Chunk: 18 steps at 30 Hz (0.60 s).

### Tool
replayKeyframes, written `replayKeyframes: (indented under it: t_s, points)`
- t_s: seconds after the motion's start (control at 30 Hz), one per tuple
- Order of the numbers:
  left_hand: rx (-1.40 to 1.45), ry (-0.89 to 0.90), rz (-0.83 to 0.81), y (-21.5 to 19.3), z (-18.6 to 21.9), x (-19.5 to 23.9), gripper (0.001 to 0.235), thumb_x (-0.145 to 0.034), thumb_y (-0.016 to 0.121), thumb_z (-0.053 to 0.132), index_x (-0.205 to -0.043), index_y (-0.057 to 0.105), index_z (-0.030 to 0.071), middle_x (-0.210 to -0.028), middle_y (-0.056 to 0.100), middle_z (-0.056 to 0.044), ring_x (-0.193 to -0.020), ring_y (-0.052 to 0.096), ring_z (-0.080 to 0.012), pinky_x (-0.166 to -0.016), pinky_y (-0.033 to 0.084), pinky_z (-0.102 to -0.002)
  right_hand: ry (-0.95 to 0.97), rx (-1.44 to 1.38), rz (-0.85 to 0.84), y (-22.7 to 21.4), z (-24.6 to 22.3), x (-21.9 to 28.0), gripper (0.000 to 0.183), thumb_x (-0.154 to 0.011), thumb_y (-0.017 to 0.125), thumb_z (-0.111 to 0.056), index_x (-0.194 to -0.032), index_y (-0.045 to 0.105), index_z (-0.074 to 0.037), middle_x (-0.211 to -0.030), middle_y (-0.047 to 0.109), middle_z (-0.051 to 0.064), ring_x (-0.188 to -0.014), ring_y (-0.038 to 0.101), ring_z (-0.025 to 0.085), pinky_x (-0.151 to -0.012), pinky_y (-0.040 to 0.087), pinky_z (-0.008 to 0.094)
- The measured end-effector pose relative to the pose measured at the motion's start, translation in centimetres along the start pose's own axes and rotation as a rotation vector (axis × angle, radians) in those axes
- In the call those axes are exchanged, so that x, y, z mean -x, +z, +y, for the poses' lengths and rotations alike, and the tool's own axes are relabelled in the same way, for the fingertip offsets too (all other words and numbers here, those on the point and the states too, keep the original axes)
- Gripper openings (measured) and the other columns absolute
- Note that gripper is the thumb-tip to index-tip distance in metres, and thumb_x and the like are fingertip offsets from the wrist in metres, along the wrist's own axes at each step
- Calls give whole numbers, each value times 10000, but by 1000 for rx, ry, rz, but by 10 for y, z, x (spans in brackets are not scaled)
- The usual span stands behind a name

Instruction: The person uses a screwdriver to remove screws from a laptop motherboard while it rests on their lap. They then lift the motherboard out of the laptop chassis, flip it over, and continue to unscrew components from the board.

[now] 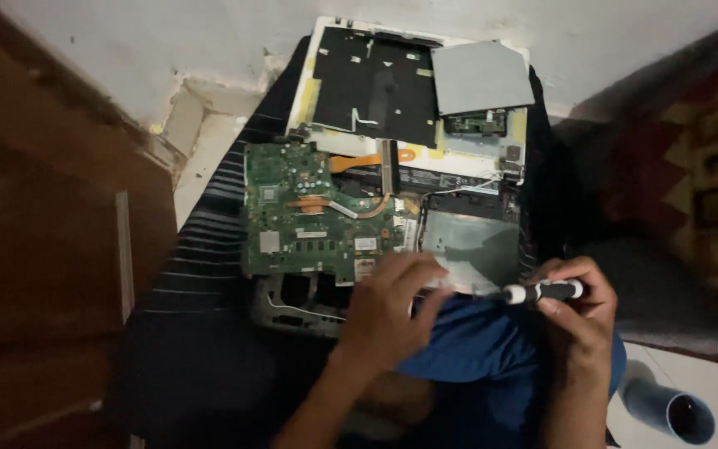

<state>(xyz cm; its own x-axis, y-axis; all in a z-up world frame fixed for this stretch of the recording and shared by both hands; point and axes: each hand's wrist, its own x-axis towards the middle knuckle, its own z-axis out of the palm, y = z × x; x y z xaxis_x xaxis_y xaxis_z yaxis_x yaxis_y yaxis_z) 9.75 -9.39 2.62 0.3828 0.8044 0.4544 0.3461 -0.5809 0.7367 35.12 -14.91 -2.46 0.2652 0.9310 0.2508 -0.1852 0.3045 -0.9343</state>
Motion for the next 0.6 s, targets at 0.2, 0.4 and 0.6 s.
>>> replayKeyframes:
  t_s: [0.2,0.4,0.6]
  points:
    - [-569,51,-216,33,-30,-25,136,-955,620,162,-891,694,68,-1052,613,-114,-1003,524,-339,-790,406,-509,-105,247,190,-18,12,-1,313,-810,798,-108,-1046,592,-102,-1004,635,84,-953,671,195,-902,544,286]
    - [-585,14,-155,51,-45,-27,36,-904,679,151,-908,697,120,-1035,565,-45,-1016,496,-287,-798,331,-473,-125,184,173,-13,1,-1,284,-822,783,-124,-1027,590,-84,-929,651,132,-891,670,211,-843,523,280]
    - [-568,-28,-136,45,-42,-36,71,-863,656,139,-932,666,122,-1077,549,-97,-972,498,-304,-797,326,-475,-111,122,160,-18,-1,0,317,-797,800,-134,-1040,600,-100,-924,665,127,-892,700,204,-835,534,270]
